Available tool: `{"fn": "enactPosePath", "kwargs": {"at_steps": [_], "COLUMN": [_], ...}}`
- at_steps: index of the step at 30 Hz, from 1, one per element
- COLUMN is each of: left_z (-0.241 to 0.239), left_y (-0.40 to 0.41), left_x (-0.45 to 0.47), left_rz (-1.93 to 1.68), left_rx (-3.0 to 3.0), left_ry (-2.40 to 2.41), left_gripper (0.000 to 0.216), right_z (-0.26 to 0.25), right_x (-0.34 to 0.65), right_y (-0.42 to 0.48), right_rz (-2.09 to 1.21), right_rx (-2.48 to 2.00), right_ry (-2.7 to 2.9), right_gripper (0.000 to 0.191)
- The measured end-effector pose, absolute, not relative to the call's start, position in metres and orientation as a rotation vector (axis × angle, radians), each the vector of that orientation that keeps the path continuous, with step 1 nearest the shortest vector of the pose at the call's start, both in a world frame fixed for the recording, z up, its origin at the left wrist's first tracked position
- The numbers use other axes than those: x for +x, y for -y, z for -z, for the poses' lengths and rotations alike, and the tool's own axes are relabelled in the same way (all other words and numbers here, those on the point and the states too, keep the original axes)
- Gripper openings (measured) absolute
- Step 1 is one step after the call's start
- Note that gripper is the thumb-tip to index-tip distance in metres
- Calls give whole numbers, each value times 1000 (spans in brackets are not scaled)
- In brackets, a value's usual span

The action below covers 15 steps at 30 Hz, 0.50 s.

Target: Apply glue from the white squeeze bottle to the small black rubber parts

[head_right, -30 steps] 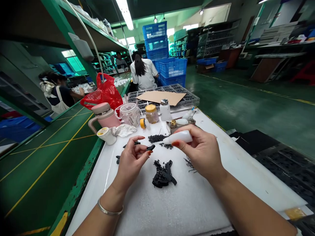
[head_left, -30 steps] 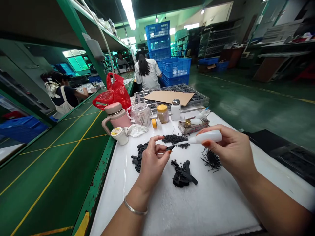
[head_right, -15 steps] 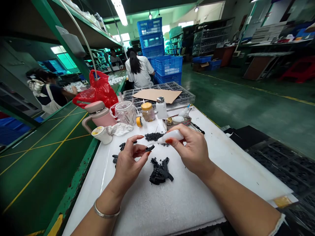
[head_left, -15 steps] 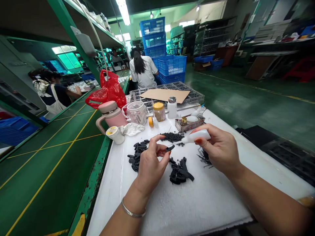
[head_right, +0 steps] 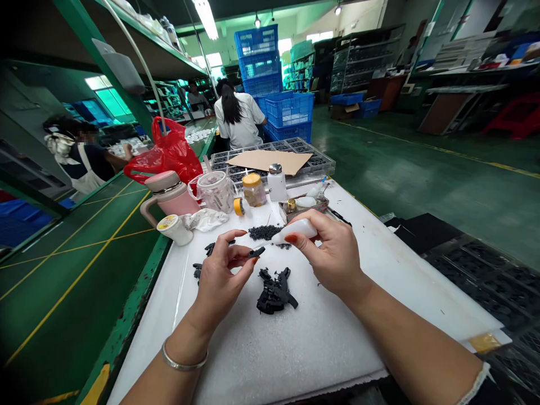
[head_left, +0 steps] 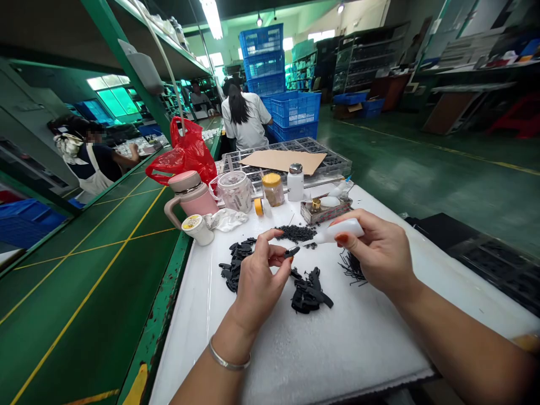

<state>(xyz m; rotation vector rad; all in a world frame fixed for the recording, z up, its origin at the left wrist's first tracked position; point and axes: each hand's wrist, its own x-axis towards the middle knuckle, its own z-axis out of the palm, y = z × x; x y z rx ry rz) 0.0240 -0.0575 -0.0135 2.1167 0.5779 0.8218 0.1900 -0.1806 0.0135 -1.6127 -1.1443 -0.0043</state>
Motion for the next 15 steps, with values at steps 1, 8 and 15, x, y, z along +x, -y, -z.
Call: {"fn": "enactPosePath", "kwargs": {"at_steps": [1, 8, 15], "left_z": [13, 14, 12], "left_y": [58, 59, 59], "left_x": [24, 24, 24], "left_rz": [-825, -862, -885], "left_rx": [2118, 2075, 1941], "left_ry": [-580, -599, -560], "left_gripper": [42, 43, 43], "right_z": [-14, -13, -4], "right_x": [190, 195, 192], "right_y": [181, 174, 160], "right_rz": [-10, -330, -921], "right_rx": [-1604, -1320, -1076], "right_ry": [1130, 879, 638], "right_gripper": [22, 23, 38]}}
